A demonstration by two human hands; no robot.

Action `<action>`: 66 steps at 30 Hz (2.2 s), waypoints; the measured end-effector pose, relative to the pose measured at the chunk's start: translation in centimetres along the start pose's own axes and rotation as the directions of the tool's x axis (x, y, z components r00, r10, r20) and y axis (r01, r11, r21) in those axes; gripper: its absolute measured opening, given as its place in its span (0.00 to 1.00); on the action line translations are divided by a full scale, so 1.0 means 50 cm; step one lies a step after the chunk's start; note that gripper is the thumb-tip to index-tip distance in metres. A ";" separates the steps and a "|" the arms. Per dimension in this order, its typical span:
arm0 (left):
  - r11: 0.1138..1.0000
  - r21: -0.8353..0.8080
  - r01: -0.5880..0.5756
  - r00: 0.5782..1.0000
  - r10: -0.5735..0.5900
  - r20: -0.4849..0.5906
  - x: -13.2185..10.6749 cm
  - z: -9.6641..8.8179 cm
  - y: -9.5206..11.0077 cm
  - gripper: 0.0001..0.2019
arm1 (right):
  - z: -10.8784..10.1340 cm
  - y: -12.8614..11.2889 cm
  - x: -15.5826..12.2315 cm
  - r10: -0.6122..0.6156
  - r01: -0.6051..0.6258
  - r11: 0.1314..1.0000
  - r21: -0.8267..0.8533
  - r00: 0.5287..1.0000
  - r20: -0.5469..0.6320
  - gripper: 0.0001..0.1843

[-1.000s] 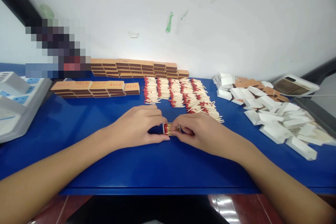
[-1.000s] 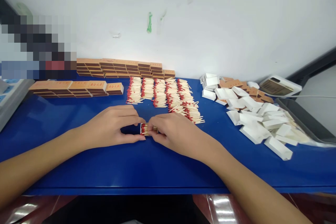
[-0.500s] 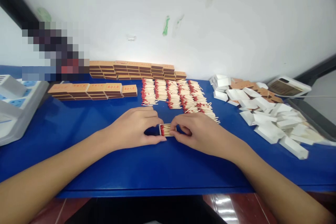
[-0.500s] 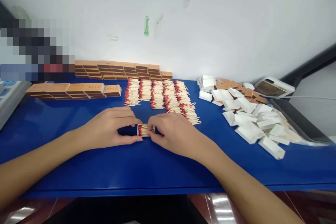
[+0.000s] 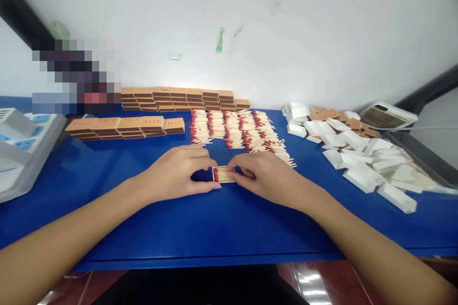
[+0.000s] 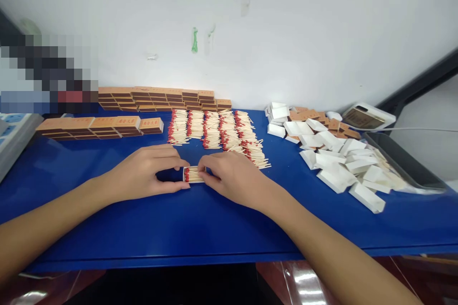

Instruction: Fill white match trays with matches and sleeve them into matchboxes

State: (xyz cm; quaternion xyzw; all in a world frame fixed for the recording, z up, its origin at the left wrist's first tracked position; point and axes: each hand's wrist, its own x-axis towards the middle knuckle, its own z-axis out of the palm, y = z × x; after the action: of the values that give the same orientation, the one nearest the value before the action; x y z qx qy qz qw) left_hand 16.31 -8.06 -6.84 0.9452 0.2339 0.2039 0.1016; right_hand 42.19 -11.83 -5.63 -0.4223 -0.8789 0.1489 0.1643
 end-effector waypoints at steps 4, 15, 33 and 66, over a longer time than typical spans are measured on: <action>1.000 -0.014 0.010 1.000 -0.010 -0.002 -0.001 0.001 -0.004 0.16 | 0.010 0.007 0.001 -0.042 0.043 0.998 0.043 0.999 -0.020 0.11; 0.999 -0.017 0.035 0.999 -0.034 0.018 -0.001 -0.005 -0.007 0.15 | 0.012 0.007 0.001 -0.168 0.171 0.981 0.090 0.985 -0.039 0.15; 0.999 0.015 0.033 0.999 -0.034 0.026 -0.003 -0.003 -0.012 0.17 | 0.024 0.014 0.010 -0.125 0.132 0.990 0.057 0.986 -0.112 0.11; 0.999 0.032 0.012 1.000 -0.012 0.002 -0.002 0.003 -0.005 0.17 | 0.023 0.008 0.009 -0.073 0.060 0.988 -0.142 0.994 -0.085 0.10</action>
State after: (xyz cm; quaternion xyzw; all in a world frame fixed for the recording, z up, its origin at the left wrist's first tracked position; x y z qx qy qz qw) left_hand 16.18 -7.90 -7.08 0.9456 0.2425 0.1985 0.0877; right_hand 41.72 -11.38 -6.76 -0.4094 -0.8925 0.0626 0.1787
